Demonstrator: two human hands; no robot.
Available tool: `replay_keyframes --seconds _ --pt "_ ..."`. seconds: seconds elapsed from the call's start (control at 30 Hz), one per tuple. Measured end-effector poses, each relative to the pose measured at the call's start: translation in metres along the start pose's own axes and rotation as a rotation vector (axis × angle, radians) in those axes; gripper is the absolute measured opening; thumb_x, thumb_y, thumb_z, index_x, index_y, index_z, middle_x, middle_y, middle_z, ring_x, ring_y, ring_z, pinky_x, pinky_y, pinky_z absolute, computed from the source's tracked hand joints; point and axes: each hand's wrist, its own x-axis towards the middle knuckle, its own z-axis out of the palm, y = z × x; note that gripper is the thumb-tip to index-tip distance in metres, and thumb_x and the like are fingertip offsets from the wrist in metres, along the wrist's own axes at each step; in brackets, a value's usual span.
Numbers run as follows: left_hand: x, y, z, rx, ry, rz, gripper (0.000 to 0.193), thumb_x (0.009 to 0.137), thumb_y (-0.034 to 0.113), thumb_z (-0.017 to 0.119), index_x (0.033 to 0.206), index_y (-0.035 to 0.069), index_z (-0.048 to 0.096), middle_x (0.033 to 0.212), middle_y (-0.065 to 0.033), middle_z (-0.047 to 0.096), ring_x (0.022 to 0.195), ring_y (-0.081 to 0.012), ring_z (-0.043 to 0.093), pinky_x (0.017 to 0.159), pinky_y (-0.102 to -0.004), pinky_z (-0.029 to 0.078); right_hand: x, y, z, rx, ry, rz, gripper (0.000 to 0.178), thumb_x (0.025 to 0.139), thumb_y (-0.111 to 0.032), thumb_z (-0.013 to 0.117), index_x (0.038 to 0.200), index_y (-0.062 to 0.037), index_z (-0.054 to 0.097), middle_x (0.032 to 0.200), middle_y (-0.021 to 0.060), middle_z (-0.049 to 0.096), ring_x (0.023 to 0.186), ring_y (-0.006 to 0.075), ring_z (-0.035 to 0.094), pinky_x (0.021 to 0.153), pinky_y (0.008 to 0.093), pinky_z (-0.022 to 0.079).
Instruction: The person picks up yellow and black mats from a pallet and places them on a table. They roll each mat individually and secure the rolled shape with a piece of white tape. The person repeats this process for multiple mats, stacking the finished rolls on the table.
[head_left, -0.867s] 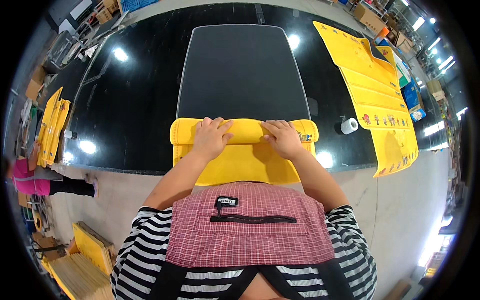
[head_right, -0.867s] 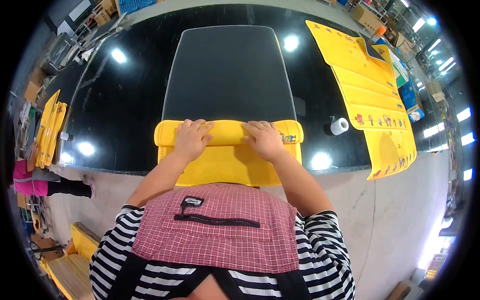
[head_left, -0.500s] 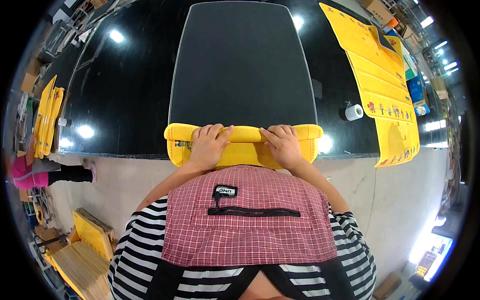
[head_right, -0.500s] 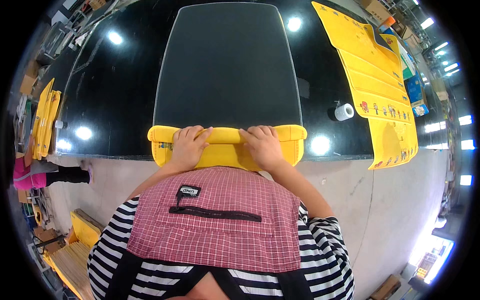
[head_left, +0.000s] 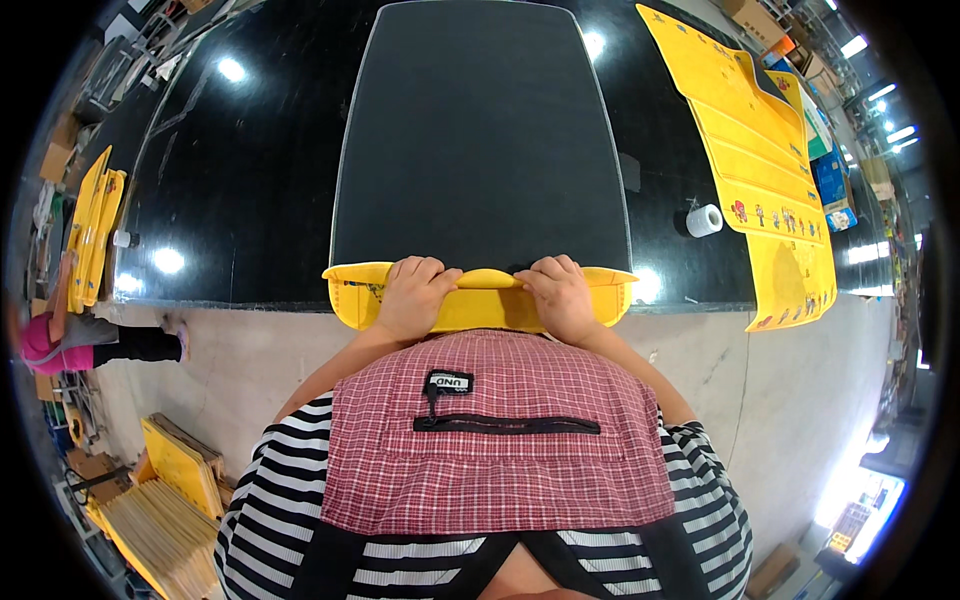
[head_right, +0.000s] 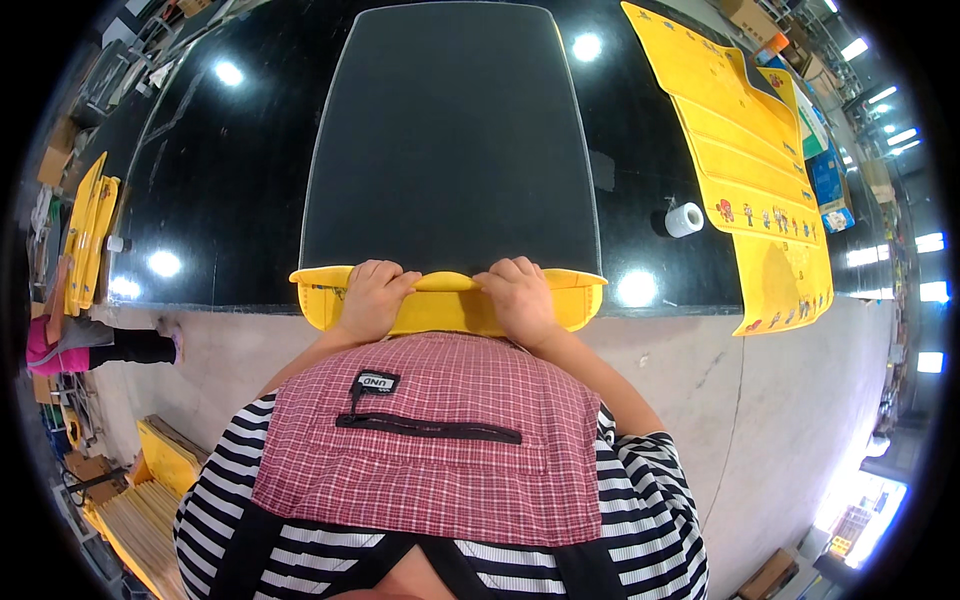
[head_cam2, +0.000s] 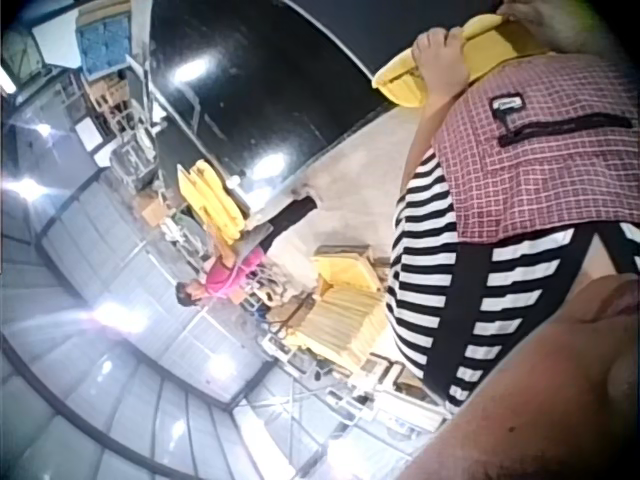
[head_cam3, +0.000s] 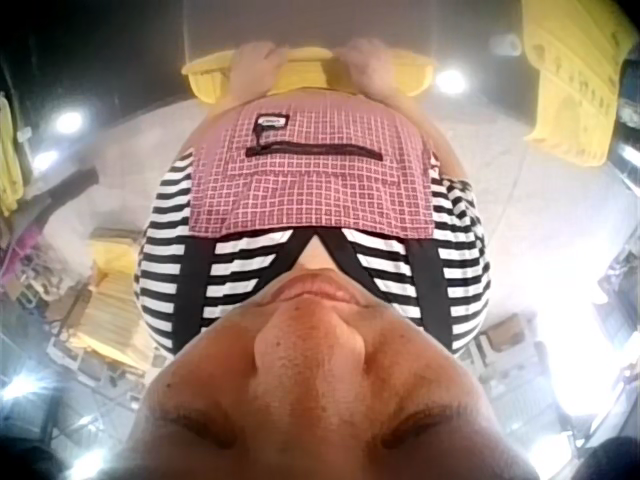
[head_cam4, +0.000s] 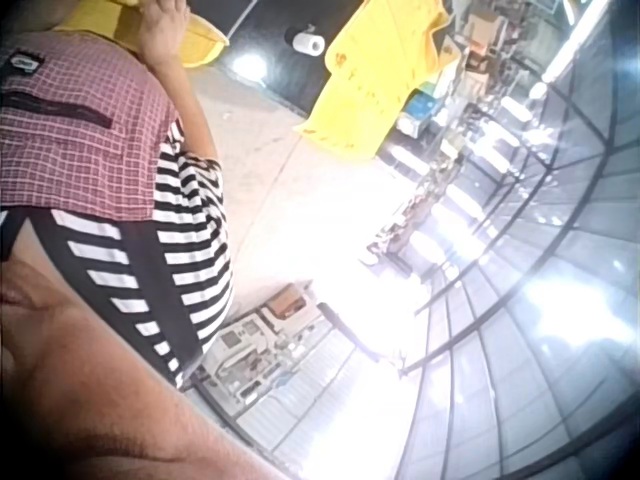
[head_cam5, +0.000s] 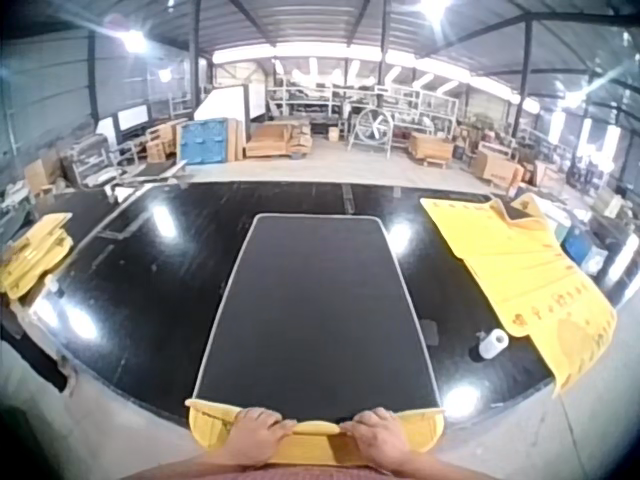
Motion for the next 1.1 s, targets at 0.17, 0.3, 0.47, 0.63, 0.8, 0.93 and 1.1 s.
replay_keyframes --seconds 0.17,0.3,0.47,0.63,0.8,0.93,1.1 --pt "0.010 0.012 -0.009 -0.126 -0.060 -0.220 0.015 0.093 0.017 0.067 0.099 0.008 0.078 0.093 -0.0076 0.063 0.093 -0.0291 0.059 0.085 -0.0447 0.046 0.012 0.001 0.000 0.083 -0.119 0.175 0.016 0.090 -0.008 0.063 0.098 -0.0089 0.078 0.100 0.0065 0.067 0.098 0.0293 0.061 0.089 0.0395 0.052" --pt "0.020 0.003 -0.002 -0.182 -0.114 -0.336 0.016 0.092 0.022 0.068 0.095 0.009 0.076 0.084 -0.0074 0.060 0.087 -0.0313 0.062 0.079 -0.0472 0.049 0.038 0.002 -0.010 0.160 -0.347 0.457 0.014 0.091 -0.010 0.065 0.099 -0.0079 0.077 0.100 0.0089 0.067 0.100 0.0309 0.064 0.089 0.0394 0.053" --pt "0.036 0.011 -0.014 -0.278 -0.204 -0.570 0.012 0.090 0.020 0.071 0.091 0.008 0.069 0.087 -0.0080 0.060 0.089 -0.0322 0.066 0.077 -0.0463 0.052 0.051 -0.006 -0.021 0.226 -0.386 0.663 0.013 0.089 -0.015 0.072 0.098 -0.0057 0.075 0.102 0.0093 0.065 0.096 0.0303 0.066 0.084 0.0407 0.055" --pt "0.018 0.008 0.000 -0.113 -0.065 -0.321 0.008 0.091 0.017 0.070 0.095 0.010 0.069 0.098 -0.0079 0.058 0.089 -0.0301 0.063 0.078 -0.0440 0.051 0.024 0.004 0.000 -0.026 -0.196 0.304 0.015 0.088 -0.012 0.071 0.102 -0.0104 0.075 0.100 0.0070 0.059 0.100 0.0276 0.063 0.086 0.0417 0.052" --pt "-0.012 0.001 -0.011 0.148 -0.138 -0.232 0.027 0.097 0.014 0.067 0.121 0.021 0.075 0.107 -0.0082 0.057 0.108 -0.0263 0.055 0.097 -0.0436 0.042 -0.001 0.019 -0.026 -0.195 -0.147 0.004 0.034 0.086 -0.008 0.065 0.116 -0.0191 0.077 0.104 0.0076 0.058 0.108 0.0286 0.056 0.098 0.0434 0.043" --pt "-0.027 -0.005 -0.011 0.267 -0.062 -0.168 0.034 0.098 0.013 0.065 0.128 0.027 0.074 0.110 -0.0075 0.056 0.112 -0.0255 0.051 0.105 -0.0507 0.032 -0.012 0.021 -0.034 -0.306 -0.086 -0.029 0.046 0.086 -0.005 0.062 0.125 -0.0223 0.076 0.105 0.0091 0.057 0.106 0.0290 0.054 0.096 0.0414 0.043" --pt "-0.019 -0.003 -0.013 0.217 -0.092 -0.208 0.034 0.098 0.011 0.065 0.127 0.026 0.074 0.108 -0.0073 0.055 0.108 -0.0255 0.051 0.103 -0.0475 0.035 -0.012 0.019 -0.029 -0.265 -0.098 0.072 0.046 0.085 -0.003 0.062 0.125 -0.0210 0.076 0.106 0.0081 0.057 0.103 0.0277 0.054 0.094 0.0401 0.044"
